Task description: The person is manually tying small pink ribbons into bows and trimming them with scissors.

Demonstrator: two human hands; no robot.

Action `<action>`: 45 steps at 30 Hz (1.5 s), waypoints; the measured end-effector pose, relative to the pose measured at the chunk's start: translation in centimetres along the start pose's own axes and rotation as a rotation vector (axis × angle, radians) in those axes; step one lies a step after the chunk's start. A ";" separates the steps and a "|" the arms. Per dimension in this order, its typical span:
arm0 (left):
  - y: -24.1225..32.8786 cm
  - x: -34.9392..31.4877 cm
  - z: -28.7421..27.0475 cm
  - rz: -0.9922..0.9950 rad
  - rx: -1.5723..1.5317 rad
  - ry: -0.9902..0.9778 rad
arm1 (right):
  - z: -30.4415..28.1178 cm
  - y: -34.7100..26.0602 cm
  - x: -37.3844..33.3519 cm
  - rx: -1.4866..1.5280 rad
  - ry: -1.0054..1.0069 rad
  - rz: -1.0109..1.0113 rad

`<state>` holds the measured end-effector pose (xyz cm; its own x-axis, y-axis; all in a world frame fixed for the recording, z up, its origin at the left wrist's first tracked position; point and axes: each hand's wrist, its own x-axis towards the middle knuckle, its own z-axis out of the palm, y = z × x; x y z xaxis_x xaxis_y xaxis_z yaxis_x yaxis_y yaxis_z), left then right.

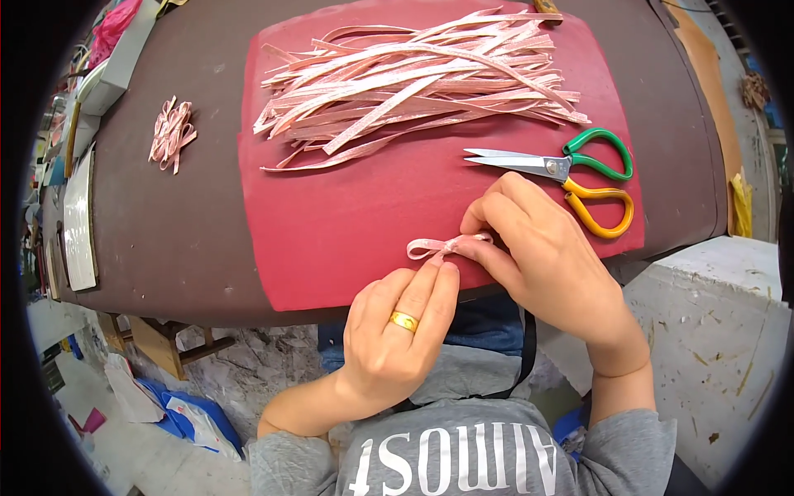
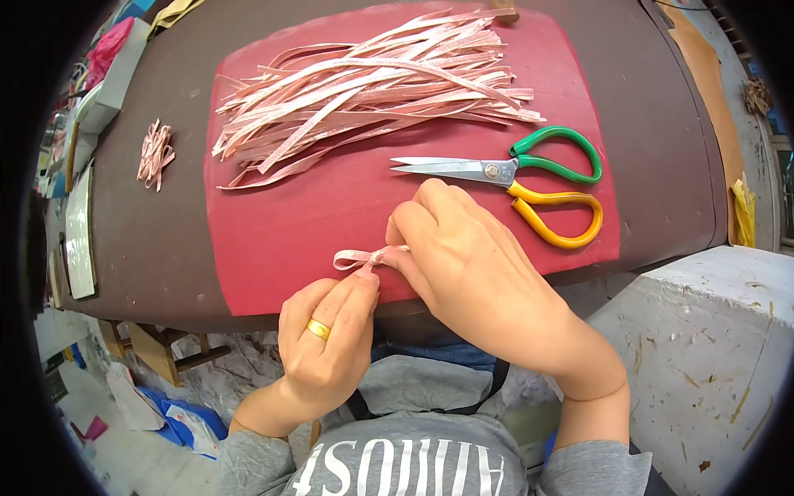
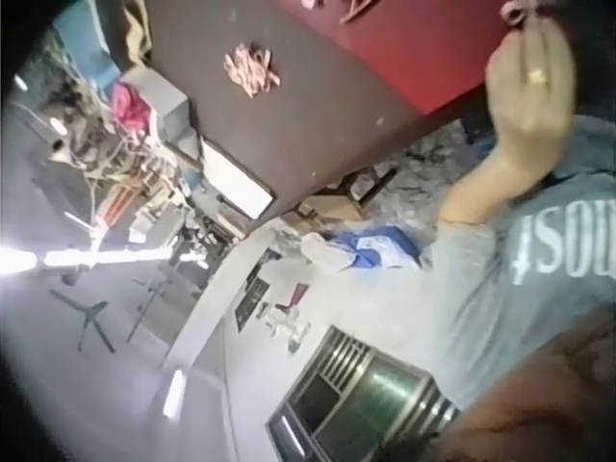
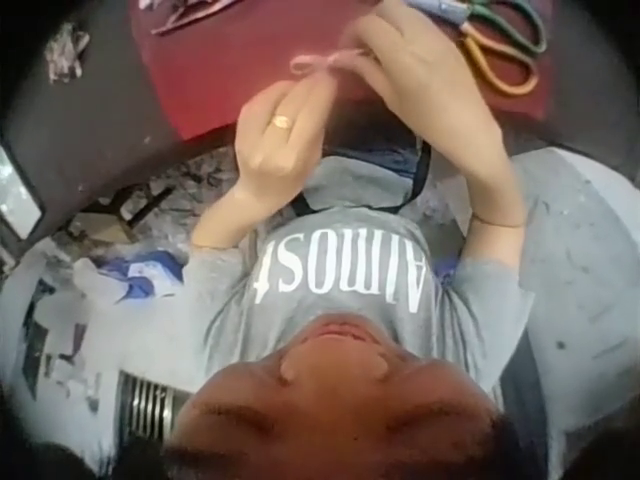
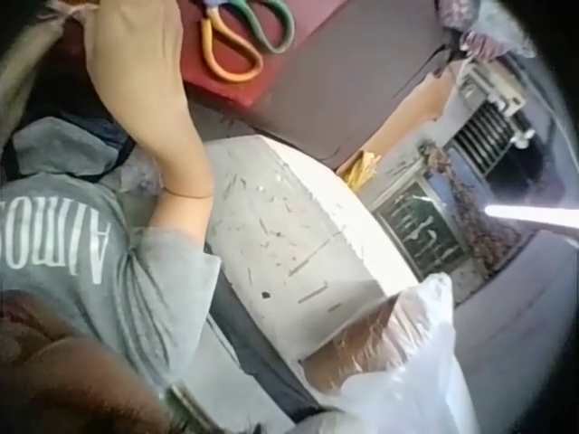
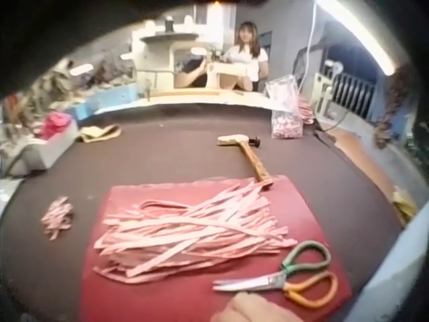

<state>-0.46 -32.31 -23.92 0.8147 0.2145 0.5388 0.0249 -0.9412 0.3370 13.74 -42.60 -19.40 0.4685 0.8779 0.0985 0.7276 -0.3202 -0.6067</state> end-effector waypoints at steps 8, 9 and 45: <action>1.1 1.1 1.8 -0.191 -0.103 0.059 | -0.4 0.7 -0.5 0.086 -0.094 0.158; 1.2 1.2 1.9 -0.199 -0.126 0.071 | -0.4 0.8 -0.6 0.061 -0.089 0.142; -0.7 0.5 -1.3 -0.196 -0.090 0.012 | 1.4 2.1 -2.2 0.303 0.333 0.005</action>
<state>-0.86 -31.24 -22.85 0.7926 0.3947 0.4648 0.1302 -0.8542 0.5033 13.55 -44.74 -22.02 0.6437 0.6980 0.3136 0.5685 -0.1618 -0.8066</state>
